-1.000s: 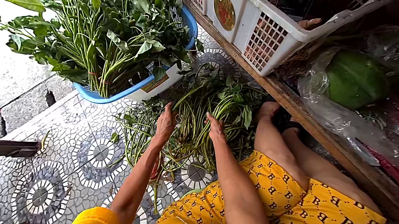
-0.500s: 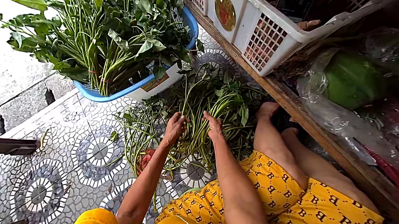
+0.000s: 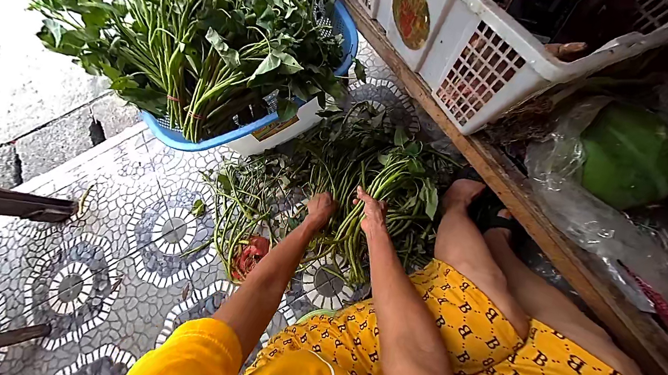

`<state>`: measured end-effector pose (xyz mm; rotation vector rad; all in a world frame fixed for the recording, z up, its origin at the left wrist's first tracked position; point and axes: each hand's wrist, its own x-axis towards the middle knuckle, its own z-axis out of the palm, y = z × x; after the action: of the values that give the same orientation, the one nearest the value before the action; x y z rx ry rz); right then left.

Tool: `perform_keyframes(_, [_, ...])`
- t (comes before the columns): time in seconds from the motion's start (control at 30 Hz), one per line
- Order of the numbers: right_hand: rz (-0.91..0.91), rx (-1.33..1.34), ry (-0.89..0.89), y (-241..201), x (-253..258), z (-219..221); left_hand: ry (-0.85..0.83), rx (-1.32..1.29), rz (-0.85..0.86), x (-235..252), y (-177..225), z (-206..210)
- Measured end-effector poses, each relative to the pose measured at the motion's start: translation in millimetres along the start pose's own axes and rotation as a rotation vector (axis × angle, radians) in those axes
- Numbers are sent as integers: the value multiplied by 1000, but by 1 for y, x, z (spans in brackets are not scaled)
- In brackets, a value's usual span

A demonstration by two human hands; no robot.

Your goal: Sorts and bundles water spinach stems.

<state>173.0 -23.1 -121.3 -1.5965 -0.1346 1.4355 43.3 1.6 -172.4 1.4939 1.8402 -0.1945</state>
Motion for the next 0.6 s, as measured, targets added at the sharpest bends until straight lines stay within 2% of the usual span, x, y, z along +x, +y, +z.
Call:
perform_keyframes(0.13, [-18, 3, 12, 1, 6, -6, -55, 21, -72, -2, 7, 18])
perform_keyframes(0.23, [-20, 7, -1, 3, 8, -8, -45, -143, 22, -1, -12, 8])
perform_keyframes(0.33, [-10, -15, -7, 5, 6, -7, 260, -341, -27, -7, -55, -15])
perform_keyframes(0.4, [-11, -23, -1, 5, 6, -8, 484, -394, -225, -1, -95, -26])
perform_keyframes(0.43, [-17, -28, -1, 4, 6, -8, 537, -418, -350, 3, -117, -30])
perform_keyframes(0.5, [-28, -45, -6, 4, 3, -7, 461, -439, -539, 0, -161, -36])
perform_keyframes(0.6, [-42, -58, -14, 7, 5, -7, 223, -366, -506, -6, -215, -35])
